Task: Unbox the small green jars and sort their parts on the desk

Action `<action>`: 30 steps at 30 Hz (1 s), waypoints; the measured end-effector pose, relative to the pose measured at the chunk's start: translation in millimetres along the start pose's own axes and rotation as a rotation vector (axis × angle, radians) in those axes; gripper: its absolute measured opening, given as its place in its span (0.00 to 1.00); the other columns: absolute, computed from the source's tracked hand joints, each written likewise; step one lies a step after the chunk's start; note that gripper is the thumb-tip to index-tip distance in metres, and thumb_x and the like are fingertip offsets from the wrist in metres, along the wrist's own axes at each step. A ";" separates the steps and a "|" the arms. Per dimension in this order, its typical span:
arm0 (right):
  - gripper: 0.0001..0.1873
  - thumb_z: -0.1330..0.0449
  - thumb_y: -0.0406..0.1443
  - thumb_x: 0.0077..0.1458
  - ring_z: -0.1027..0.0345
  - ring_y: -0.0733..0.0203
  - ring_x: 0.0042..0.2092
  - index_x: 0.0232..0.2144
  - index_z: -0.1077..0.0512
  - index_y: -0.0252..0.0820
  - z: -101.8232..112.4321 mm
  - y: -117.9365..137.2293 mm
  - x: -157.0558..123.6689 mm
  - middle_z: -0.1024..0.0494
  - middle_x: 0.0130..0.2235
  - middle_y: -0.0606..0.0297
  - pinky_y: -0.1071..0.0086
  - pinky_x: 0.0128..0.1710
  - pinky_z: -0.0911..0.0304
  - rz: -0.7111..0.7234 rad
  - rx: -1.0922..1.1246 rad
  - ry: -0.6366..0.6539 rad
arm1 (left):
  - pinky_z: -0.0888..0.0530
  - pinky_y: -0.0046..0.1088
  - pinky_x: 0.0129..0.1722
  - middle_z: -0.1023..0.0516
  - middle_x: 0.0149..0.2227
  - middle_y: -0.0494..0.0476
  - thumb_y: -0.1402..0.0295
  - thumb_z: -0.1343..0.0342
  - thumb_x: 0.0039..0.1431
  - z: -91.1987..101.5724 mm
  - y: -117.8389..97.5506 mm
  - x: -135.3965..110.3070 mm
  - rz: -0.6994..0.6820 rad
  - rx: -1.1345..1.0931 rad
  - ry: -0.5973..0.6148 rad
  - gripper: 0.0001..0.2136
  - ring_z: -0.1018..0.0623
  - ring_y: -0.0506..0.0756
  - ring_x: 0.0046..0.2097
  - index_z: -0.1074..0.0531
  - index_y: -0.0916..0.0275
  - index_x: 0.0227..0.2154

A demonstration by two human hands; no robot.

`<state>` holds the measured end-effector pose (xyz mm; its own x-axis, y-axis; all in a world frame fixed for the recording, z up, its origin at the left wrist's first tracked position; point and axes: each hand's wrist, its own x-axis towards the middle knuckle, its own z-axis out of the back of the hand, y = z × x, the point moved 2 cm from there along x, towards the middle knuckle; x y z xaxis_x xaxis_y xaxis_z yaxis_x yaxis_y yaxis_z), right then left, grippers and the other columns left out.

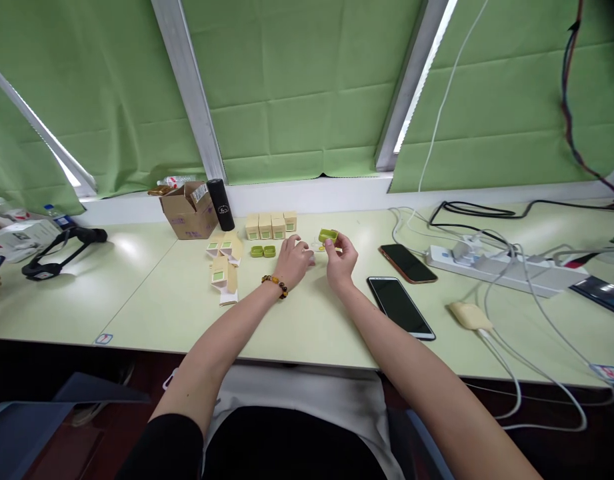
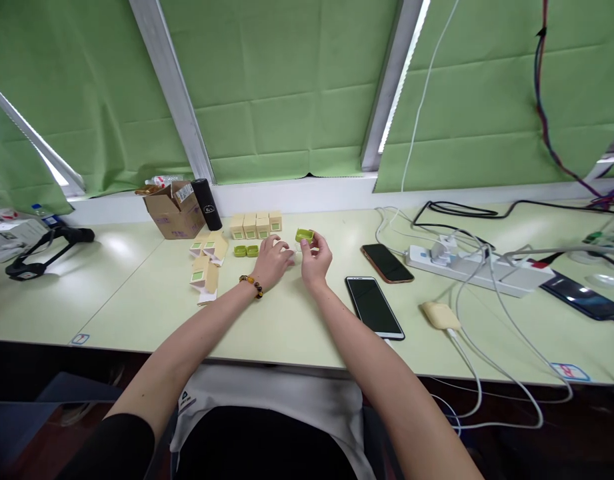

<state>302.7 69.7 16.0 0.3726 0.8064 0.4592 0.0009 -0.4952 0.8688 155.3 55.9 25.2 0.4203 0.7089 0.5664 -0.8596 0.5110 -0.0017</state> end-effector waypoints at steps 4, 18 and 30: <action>0.28 0.37 0.53 0.55 0.32 0.57 0.40 0.50 0.24 0.41 -0.8 -1.4 -1.3 0.22 0.42 0.58 0.63 0.39 0.31 0.009 -0.022 0.025 | 0.38 0.55 0.62 0.24 0.54 0.66 0.68 0.37 0.65 -14.3 -4.6 -0.5 0.052 0.010 0.005 0.05 0.36 0.70 0.63 0.18 0.60 0.41; 0.30 0.35 0.54 0.54 0.27 0.52 0.45 0.52 0.25 0.43 -10.9 6.3 -15.7 0.19 0.47 0.54 0.61 0.39 0.29 -0.036 0.097 0.224 | 0.40 0.55 0.65 0.25 0.54 0.66 0.63 0.42 0.67 34.8 12.7 -32.3 0.191 -0.378 -0.174 0.16 0.38 0.71 0.64 0.25 0.58 0.56; 0.23 0.29 0.49 0.54 0.25 0.52 0.51 0.48 0.28 0.48 -28.3 24.1 -52.2 0.20 0.48 0.58 0.59 0.46 0.28 0.070 0.187 0.593 | 0.34 0.54 0.67 0.28 0.62 0.67 0.64 0.41 0.67 74.7 26.3 -71.9 0.040 -0.580 -0.198 0.22 0.30 0.67 0.64 0.29 0.54 0.63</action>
<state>257.1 24.8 18.2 -0.2010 0.7859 0.5847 0.1771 -0.5579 0.8108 80.8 -18.0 46.0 0.2814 0.6575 0.6989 -0.5520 0.7067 -0.4425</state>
